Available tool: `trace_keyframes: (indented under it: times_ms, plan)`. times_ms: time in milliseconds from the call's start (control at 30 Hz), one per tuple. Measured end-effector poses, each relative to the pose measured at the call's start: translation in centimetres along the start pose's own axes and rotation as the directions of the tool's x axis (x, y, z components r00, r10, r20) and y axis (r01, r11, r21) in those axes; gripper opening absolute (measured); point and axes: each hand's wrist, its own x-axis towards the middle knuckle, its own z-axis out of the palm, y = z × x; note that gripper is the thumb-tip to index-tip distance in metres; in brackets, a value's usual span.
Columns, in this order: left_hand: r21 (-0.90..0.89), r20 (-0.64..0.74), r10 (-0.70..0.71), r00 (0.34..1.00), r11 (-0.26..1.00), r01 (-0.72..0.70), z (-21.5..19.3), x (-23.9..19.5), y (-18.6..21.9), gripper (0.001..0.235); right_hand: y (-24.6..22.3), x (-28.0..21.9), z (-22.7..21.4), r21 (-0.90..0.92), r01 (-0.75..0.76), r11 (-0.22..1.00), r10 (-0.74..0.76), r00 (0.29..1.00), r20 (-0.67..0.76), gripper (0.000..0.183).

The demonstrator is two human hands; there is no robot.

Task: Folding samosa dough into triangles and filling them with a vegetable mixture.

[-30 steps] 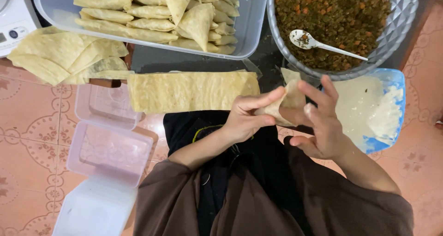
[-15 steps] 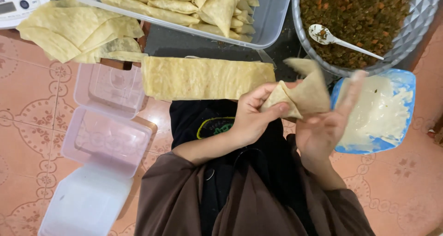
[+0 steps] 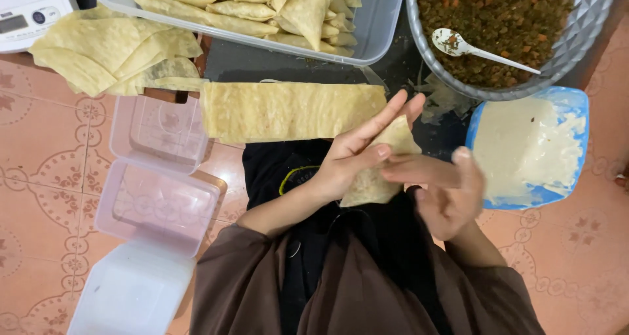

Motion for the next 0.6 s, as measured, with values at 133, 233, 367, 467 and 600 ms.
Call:
trace_keyframes:
  times_ms: [133,233,367,467,600]
  plan:
    - [-0.051,0.105,-0.016,0.994,0.998,0.021,1.3,1.1,0.5,0.078,-0.6,0.0,-0.7,0.319,-0.301,0.899,0.418,0.807,-0.418,0.091]
    - [-0.061,0.142,-0.093,0.985,0.993,0.103,1.4,1.6,-0.4,0.09,-0.4,0.6,-1.6,-0.247,-0.216,0.945,0.174,0.968,-0.18,0.114]
    - [0.494,0.041,0.161,0.986,0.855,-0.16,1.6,0.6,-2.4,0.066,0.8,-3.7,-2.7,-0.014,-0.264,0.964,0.249,0.926,-0.284,0.085]
    - [0.676,-0.007,0.217,0.976,0.72,-0.155,1.1,0.1,-4.8,0.028,0.7,-4.0,-3.2,-0.103,-0.23,0.968,0.164,0.885,-0.435,0.068]
    - [0.246,-0.229,-0.326,0.917,0.893,0.378,-0.6,-0.2,-10.8,0.032,0.6,-5.2,-3.5,-0.344,-0.094,0.934,0.004,0.968,-0.253,0.034]
